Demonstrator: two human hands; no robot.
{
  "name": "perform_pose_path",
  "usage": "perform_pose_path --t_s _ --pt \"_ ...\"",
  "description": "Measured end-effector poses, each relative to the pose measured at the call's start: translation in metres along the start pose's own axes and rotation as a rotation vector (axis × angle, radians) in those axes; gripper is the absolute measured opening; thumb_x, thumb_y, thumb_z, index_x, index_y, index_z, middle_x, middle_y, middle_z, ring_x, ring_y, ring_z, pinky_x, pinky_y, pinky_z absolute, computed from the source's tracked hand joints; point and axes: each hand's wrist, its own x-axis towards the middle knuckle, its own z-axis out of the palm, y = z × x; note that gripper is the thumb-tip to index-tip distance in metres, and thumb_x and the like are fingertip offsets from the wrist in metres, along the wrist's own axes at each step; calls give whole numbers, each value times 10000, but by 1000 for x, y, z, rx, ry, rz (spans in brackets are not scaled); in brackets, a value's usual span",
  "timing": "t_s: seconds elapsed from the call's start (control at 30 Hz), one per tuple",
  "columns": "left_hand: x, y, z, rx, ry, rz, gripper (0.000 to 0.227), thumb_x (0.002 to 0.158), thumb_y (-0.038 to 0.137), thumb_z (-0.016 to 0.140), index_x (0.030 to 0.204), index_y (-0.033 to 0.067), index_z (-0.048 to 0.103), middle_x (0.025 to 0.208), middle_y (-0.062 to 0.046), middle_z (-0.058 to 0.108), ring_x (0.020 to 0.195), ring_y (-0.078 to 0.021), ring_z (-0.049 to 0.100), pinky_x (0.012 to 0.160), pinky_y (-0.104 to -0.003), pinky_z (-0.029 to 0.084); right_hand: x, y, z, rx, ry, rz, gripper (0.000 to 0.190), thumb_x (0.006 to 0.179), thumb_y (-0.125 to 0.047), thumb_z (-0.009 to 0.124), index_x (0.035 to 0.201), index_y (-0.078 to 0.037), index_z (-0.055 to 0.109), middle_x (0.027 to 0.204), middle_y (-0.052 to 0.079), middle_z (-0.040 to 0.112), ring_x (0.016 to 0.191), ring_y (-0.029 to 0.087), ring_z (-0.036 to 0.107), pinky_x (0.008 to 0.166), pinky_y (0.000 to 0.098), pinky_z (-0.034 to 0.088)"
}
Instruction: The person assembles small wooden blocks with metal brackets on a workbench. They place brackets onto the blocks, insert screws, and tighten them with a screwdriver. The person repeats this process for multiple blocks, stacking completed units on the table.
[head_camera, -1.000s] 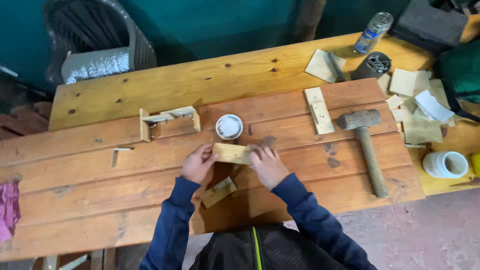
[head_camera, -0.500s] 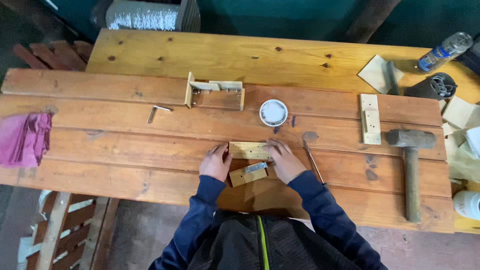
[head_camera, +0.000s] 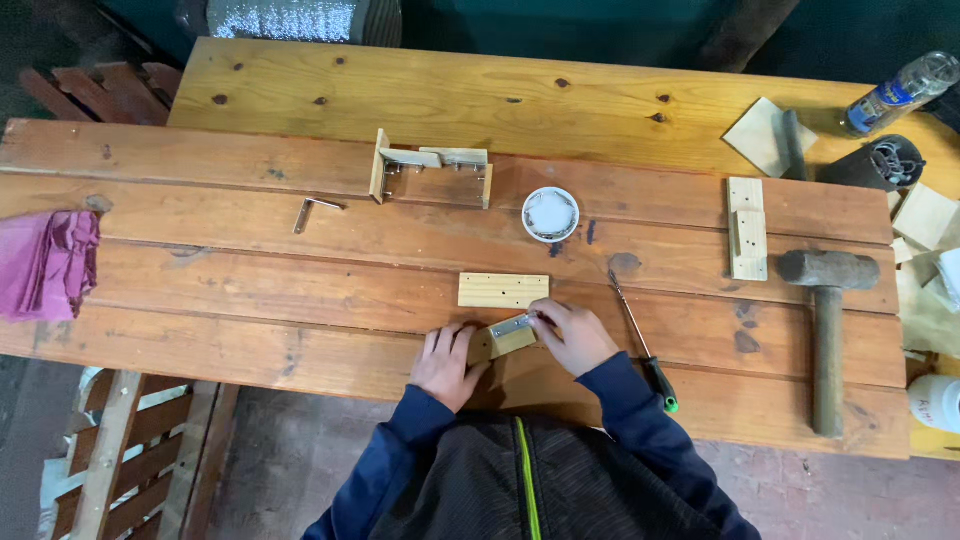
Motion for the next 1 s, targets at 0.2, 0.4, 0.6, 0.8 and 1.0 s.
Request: perform_pose_path --t_s 0.2,0.4,0.6,0.8,1.0 --pt "5 26 -32 -499 290 10 574 933 159 675 1458 44 475 1289 -232 629 1210 -372 623 1001 -455 552 1 -6 -18 218 219 97 189 911 -141 765 1099 -148 747 874 103 798 872 270 775 768 381 645" --pt "27 51 -53 -750 461 -162 700 882 311 769 1494 122 487 1175 -254 712 1066 -434 689 819 -492 643 21 10 -11 219 267 102 132 917 -240 749 1048 -219 742 747 14 792 812 190 776 747 349 613" --pt "71 55 -36 -961 475 -271 377 863 282 839 1126 36 728 1020 -154 731 993 -334 736 728 -359 680 38 -1 -24 235 291 110 116 900 -204 788 1009 -171 763 816 49 798 848 240 772 783 375 618" --pt "101 39 -2 -613 534 -169 414 923 460 719 1010 56 716 850 -169 745 846 -371 741 641 -474 641 47 41 -15 166 162 12 217 847 -216 834 1007 -81 777 854 147 791 861 327 764 791 454 630" --pt "94 55 1 -429 685 -38 341 837 339 746 1102 137 673 1066 -52 688 958 -327 721 744 -441 640 54 58 -2 -94 163 -68 154 867 -227 782 992 -148 739 1010 63 736 933 318 729 801 426 630"
